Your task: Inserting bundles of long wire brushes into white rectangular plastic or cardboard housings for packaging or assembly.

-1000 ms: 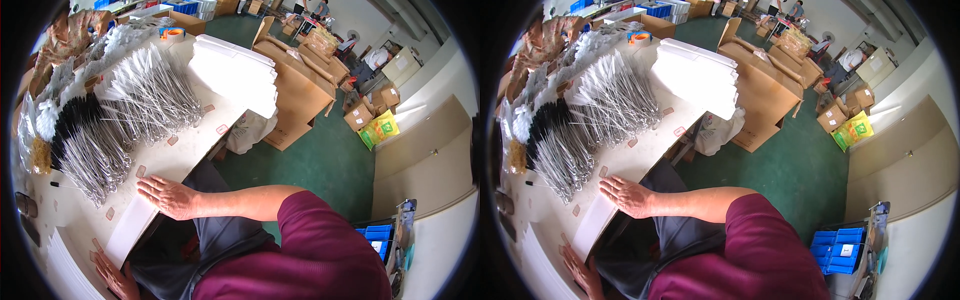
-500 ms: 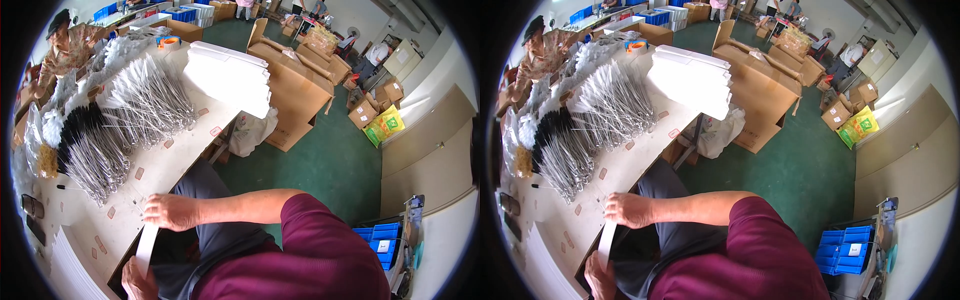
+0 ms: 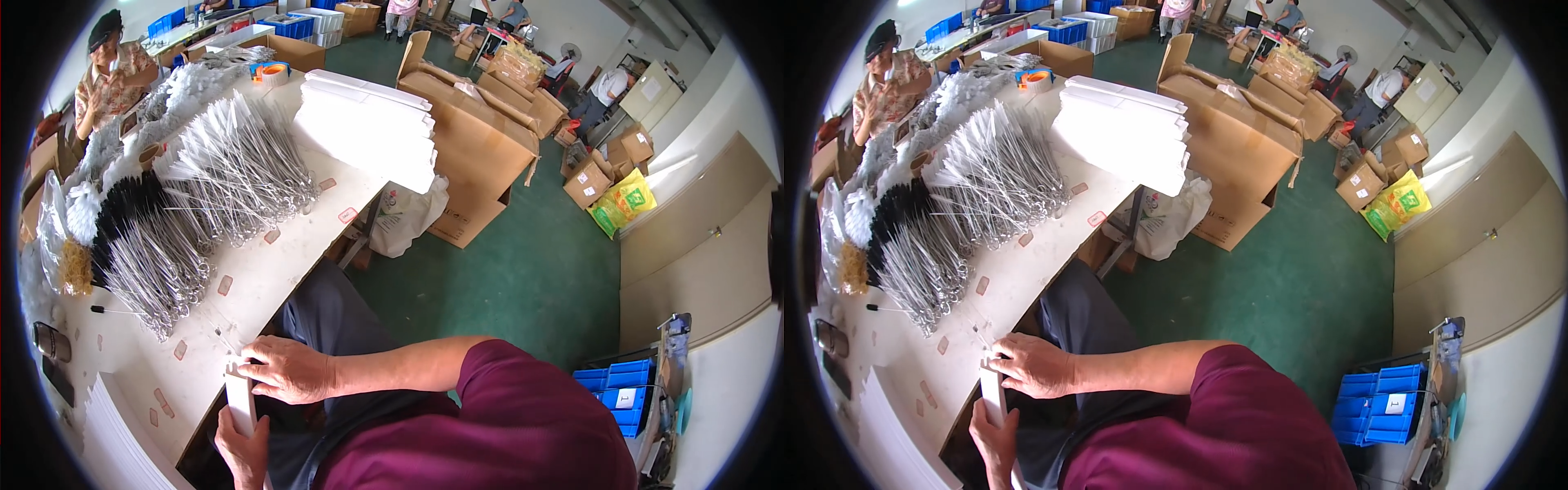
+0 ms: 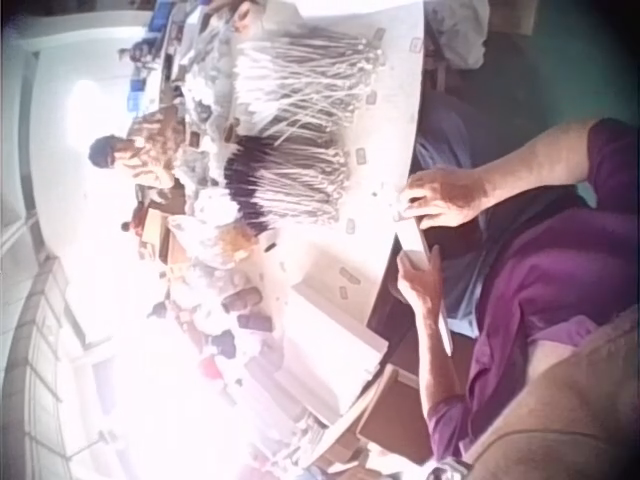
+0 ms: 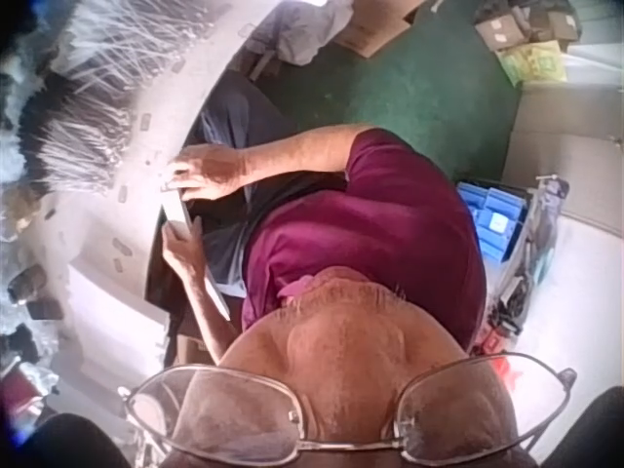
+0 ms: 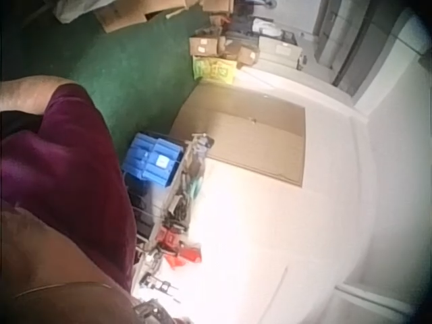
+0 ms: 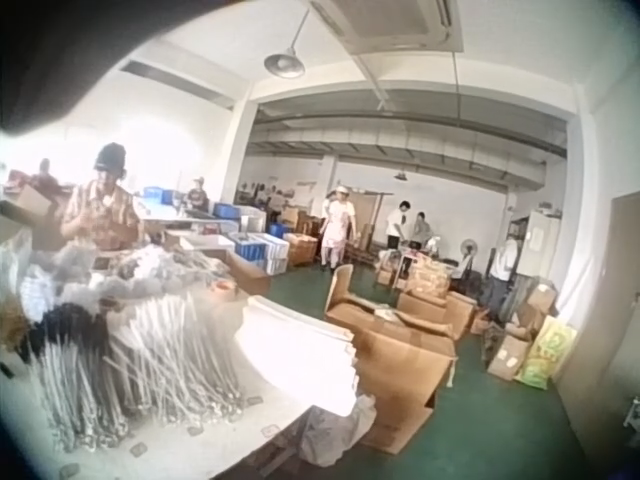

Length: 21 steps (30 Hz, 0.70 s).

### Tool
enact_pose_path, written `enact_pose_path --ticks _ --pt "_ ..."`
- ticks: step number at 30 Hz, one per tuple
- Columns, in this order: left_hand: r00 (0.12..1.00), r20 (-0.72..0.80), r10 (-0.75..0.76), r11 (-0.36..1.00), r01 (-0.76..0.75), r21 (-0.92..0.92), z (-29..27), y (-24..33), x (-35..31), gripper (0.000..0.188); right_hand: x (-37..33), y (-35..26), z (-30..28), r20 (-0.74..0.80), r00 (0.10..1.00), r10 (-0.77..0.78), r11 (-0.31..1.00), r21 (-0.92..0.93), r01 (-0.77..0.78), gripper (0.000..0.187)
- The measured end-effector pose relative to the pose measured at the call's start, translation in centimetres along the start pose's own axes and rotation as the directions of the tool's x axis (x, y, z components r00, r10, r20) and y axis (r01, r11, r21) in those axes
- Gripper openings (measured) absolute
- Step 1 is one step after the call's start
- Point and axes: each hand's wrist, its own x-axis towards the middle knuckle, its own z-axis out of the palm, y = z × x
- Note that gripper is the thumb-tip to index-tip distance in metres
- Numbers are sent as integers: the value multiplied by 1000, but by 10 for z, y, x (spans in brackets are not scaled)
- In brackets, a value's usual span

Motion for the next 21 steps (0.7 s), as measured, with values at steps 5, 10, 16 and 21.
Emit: enact_pose_path --ticks 5,10,16,21 --pt "997 -45 -68 998 67 -14 7 5 -3 39 -7 0 1 -130 989 63 996 -47 -70 51" --pt "996 -27 -85 996 85 5 12 -1 -6 42 -21 -1 16 -57 993 99 995 11 -98 53" --pt "998 -17 -60 998 60 -3 15 -3 -11 48 -20 1 13 -88 994 72 996 49 -68 50" --pt "997 -1 -78 997 78 -4 25 -9 -15 56 -23 -2 15 1 981 194 960 207 -190 40"
